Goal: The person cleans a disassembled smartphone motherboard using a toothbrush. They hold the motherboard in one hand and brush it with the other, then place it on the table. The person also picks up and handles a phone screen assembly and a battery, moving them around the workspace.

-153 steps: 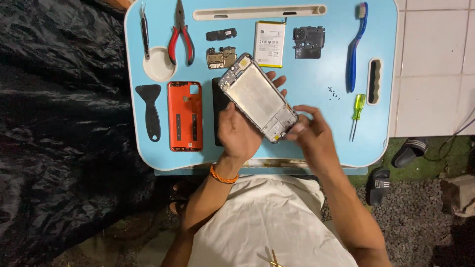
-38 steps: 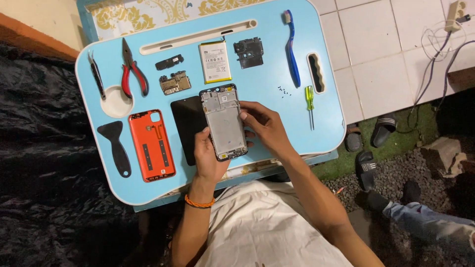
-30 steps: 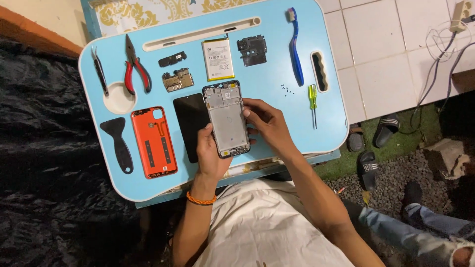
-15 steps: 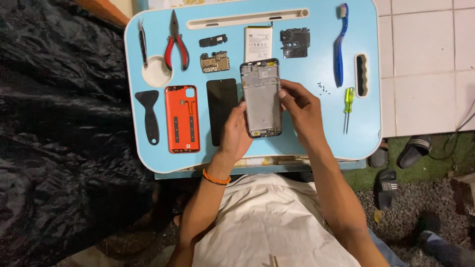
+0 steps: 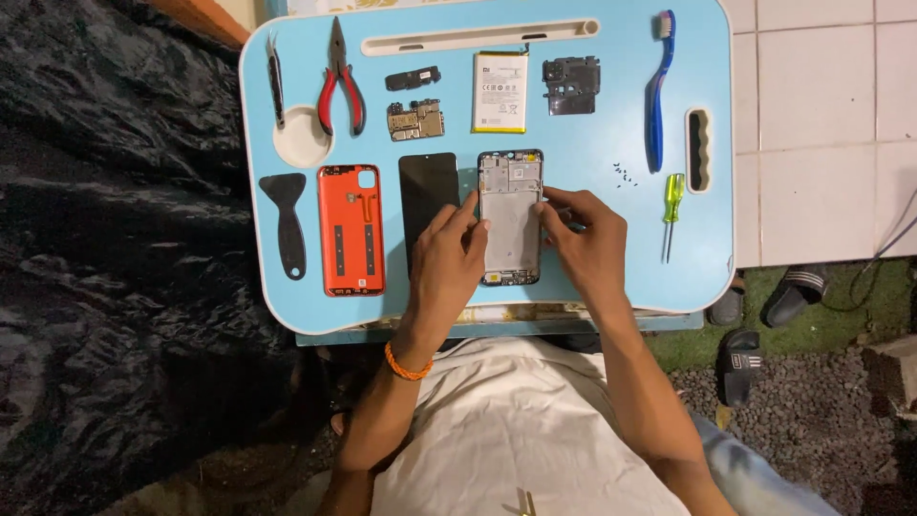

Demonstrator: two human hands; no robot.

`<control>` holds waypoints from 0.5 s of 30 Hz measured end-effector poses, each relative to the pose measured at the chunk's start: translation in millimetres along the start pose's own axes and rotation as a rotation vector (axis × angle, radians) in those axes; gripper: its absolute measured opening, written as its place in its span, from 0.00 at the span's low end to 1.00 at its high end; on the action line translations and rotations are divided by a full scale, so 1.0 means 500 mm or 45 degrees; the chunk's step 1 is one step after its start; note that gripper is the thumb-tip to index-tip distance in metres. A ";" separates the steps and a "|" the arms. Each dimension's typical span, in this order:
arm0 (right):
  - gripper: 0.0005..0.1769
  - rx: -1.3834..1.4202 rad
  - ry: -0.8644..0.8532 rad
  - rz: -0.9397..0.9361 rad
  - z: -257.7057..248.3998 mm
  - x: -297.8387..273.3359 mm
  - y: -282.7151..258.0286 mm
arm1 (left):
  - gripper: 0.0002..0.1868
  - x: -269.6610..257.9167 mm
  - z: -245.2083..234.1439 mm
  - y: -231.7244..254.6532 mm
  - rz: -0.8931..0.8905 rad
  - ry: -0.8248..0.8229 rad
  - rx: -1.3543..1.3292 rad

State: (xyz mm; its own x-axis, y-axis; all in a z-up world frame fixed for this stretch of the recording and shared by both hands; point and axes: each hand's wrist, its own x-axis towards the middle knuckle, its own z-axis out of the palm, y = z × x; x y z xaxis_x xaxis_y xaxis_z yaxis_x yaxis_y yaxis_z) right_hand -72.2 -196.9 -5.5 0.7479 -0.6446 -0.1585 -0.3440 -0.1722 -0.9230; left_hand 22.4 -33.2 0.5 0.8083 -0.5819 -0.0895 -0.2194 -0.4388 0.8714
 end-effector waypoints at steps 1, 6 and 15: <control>0.14 -0.058 0.005 -0.027 0.003 0.002 0.004 | 0.22 0.002 -0.003 0.004 -0.010 -0.021 0.054; 0.13 -0.260 0.028 -0.080 0.010 0.004 0.002 | 0.22 0.012 0.009 -0.004 -0.045 -0.032 0.186; 0.13 -0.418 -0.028 -0.089 0.011 0.009 -0.023 | 0.23 0.020 0.007 0.000 -0.046 -0.070 0.292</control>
